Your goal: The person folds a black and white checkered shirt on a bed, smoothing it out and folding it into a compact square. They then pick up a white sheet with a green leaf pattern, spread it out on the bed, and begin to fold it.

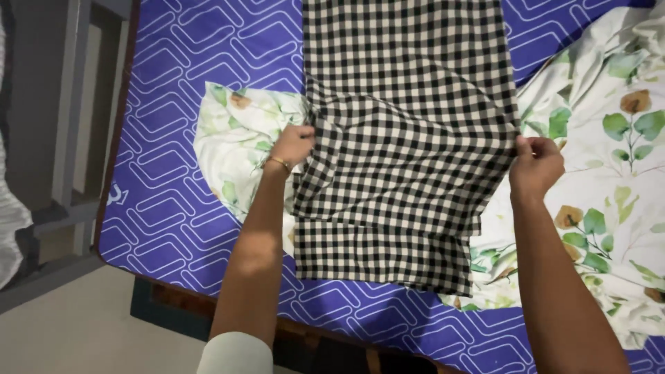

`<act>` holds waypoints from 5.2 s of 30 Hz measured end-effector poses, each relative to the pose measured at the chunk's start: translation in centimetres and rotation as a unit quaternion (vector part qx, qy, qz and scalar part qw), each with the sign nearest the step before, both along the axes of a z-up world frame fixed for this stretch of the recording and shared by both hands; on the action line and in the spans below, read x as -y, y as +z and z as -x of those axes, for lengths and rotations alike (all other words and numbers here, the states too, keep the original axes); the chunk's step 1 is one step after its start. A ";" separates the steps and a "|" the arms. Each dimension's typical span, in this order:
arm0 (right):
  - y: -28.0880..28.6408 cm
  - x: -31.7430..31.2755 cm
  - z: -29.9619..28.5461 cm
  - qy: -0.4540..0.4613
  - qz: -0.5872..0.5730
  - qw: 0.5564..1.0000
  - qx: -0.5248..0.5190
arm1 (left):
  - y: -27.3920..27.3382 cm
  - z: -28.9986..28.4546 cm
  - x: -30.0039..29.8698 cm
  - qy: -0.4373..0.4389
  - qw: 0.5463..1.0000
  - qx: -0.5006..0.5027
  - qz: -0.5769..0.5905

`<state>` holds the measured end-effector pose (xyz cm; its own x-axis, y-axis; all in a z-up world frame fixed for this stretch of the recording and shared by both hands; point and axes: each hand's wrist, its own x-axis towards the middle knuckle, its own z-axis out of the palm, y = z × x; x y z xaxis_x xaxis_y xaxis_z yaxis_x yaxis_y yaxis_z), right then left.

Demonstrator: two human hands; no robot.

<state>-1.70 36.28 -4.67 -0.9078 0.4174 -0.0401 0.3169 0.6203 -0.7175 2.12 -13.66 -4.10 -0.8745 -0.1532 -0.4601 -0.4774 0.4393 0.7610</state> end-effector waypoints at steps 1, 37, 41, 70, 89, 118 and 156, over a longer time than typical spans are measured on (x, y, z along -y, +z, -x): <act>0.3 0.2 -0.2 0.045 -0.040 0.998 -0.022 | 2.0 0.0 -0.7 -0.011 0.997 0.063 0.033; -4.2 -4.9 -1.8 0.154 -0.041 0.987 0.001 | 1.9 0.0 -0.1 0.106 0.992 0.058 0.043; -0.8 -1.5 -0.8 0.022 0.232 0.961 0.146 | 5.5 0.9 -2.3 0.028 0.984 0.149 0.097; 5.7 -3.7 -3.7 0.314 0.047 0.730 0.605 | 10.9 -9.4 0.9 -0.266 0.886 0.381 0.000; -4.2 -0.1 0.3 0.088 0.037 0.927 0.364 | -16.5 -5.7 -0.7 0.101 0.950 0.271 0.121; 14.9 17.4 -0.4 0.339 0.011 0.929 0.147 | 9.4 -4.6 -18.5 -0.111 0.979 0.104 0.135; 6.8 12.2 9.1 0.374 -0.042 0.921 0.103 | -8.9 10.8 -13.7 0.424 0.832 0.203 -0.294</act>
